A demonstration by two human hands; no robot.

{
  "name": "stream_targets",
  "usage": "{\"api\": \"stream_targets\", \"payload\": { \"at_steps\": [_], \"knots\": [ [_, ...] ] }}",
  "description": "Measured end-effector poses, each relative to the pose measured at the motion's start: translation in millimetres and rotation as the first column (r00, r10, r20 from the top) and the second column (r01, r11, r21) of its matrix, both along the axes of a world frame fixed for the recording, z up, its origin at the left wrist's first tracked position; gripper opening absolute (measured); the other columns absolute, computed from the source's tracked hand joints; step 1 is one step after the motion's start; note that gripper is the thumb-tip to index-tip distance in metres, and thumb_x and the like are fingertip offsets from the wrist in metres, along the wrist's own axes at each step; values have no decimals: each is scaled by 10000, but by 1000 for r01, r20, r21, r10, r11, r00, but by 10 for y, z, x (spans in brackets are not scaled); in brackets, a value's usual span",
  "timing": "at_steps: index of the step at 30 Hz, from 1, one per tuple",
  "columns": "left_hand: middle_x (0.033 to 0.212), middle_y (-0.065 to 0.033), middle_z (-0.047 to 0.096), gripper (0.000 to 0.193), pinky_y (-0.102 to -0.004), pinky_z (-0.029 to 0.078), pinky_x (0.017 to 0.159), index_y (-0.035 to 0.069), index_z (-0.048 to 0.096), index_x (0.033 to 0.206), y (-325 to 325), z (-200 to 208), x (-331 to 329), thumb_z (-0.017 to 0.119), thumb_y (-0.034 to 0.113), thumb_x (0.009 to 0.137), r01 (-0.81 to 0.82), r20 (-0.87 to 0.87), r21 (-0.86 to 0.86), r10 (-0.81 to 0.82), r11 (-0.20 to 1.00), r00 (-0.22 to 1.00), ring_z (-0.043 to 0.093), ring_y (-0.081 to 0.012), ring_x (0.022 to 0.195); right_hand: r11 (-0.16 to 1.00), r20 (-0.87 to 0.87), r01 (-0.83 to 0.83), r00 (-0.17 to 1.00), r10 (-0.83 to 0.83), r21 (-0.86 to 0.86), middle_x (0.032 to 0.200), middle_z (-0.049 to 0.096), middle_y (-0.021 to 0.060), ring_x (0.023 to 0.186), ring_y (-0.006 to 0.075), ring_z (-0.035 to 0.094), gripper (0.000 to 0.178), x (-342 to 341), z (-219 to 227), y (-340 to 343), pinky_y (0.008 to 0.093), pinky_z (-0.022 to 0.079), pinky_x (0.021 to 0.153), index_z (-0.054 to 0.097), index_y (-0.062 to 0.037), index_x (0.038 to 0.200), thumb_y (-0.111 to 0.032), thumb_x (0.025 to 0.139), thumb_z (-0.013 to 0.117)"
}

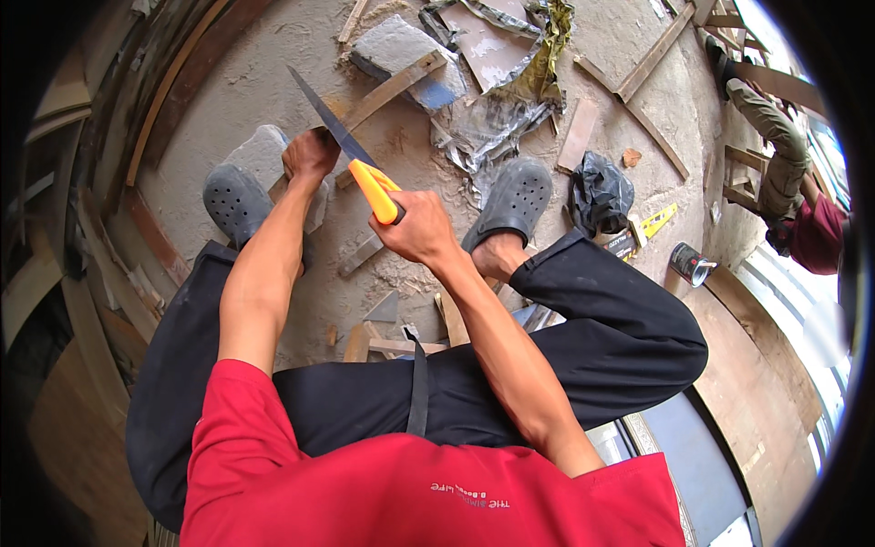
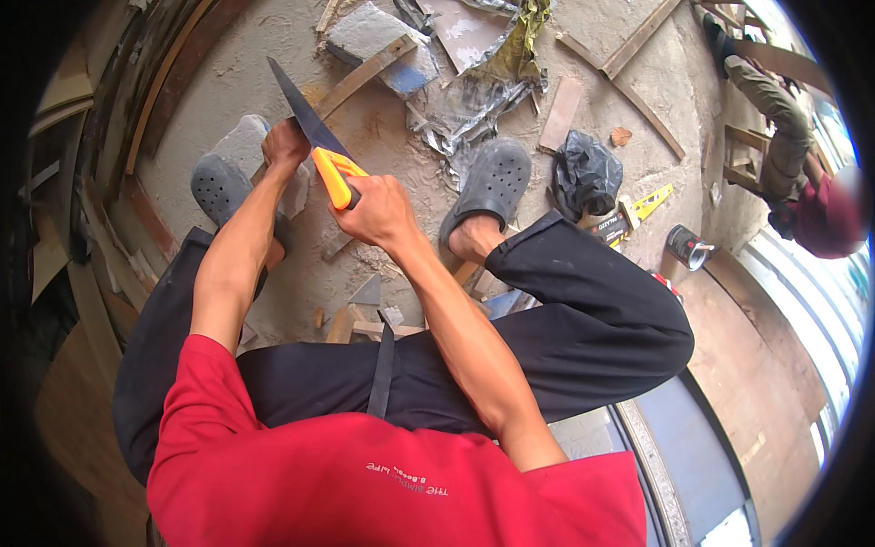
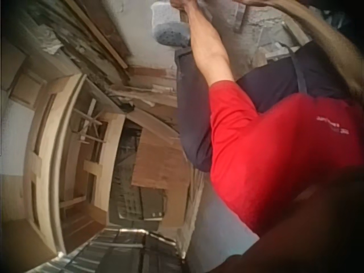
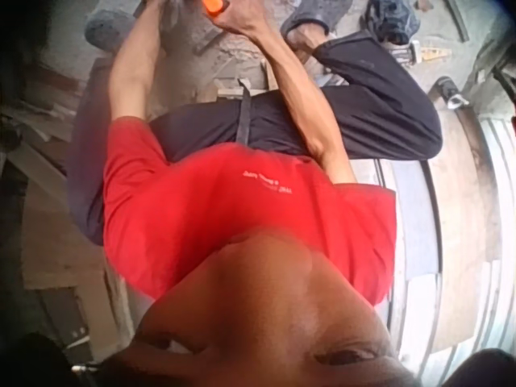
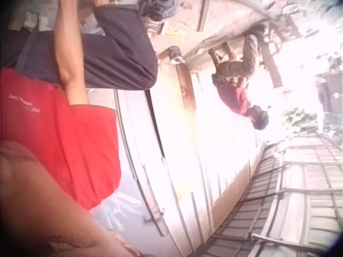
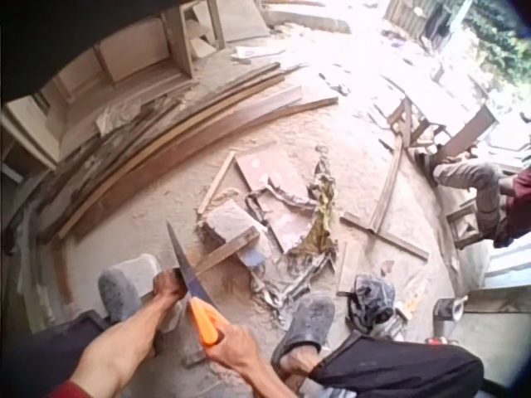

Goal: The person sits on the floor and uses a hand saw to cut a small piece of wood that is held in place by a concrete block. The person repeatedly saws the wood back and forth.

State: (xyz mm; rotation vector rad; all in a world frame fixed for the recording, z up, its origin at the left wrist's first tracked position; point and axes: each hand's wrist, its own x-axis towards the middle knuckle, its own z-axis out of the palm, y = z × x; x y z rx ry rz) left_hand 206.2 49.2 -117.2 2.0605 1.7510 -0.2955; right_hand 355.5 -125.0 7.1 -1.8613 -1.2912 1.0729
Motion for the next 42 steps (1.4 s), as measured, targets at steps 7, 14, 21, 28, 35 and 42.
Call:
{"api": "stream_targets", "payload": {
  "at_steps": [7, 14, 21, 28, 35, 42],
  "knots": [
    [899, -232, 680, 352, -504, 525, 772, 131, 742, 907, 21, 51, 7, 534, 410, 860, -13, 20, 20, 13, 1000, 1000, 662, -431, 892, 999, -25, -8, 1000, 7, -40, 670, 594, 223, 644, 420, 594, 180, 77, 139, -183, 429, 490, 579, 643, -17, 768, -181, 732, 704],
    [906, -237, 678, 368, -501, 526, 772, 117, 740, 907, -7, 71, -8, 520, 410, 866, -8, 13, 25, 8, 1000, 1000, 661, -436, 895, 1000, -24, 11, 1000, -11, -10, 677, 601, 221, 641, 418, 601, 179, 48, 131, -364, 435, 491, 586, 651, -26, 792, -184, 731, 706],
    [931, -235, 681, 381, -510, 520, 796, 122, 739, 939, -66, 98, -27, 532, 435, 871, -27, 5, -33, 27, 999, 1000, 656, -432, 929, 998, -19, -25, 1000, 24, -55, 725, 647, 212, 685, 402, 631, 224, 9, 79, -403, 472, 516, 661, 690, -83, 838, -274, 725, 719],
    [906, -245, 677, 440, -501, 520, 785, 102, 737, 910, 41, 132, -57, 496, 469, 883, -15, 8, -9, 15, 1000, 1000, 658, -439, 905, 998, 34, -18, 999, 15, 63, 685, 615, 209, 644, 410, 608, 206, -49, 72, -65, 426, 495, 597, 642, -19, 780, -206, 731, 716],
    [863, -252, 678, 497, -491, 530, 762, 98, 744, 909, 105, 110, -211, 515, 538, 868, -8, 40, 29, 7, 1000, 999, 671, -428, 868, 1000, -65, 23, 998, -23, -6, 632, 584, 204, 590, 383, 606, 156, -38, 293, -283, 389, 484, 561, 633, -3, 738, -149, 735, 685],
    [875, -243, 685, 519, -480, 530, 765, 133, 751, 953, 2, 182, -289, 508, 583, 868, -13, 44, -27, 14, 1000, 999, 676, -414, 875, 999, -8, 26, 1000, -26, -42, 694, 617, 219, 655, 420, 606, 208, -195, 288, -243, 456, 492, 610, 664, -20, 790, -220, 743, 700]
  ]
}}
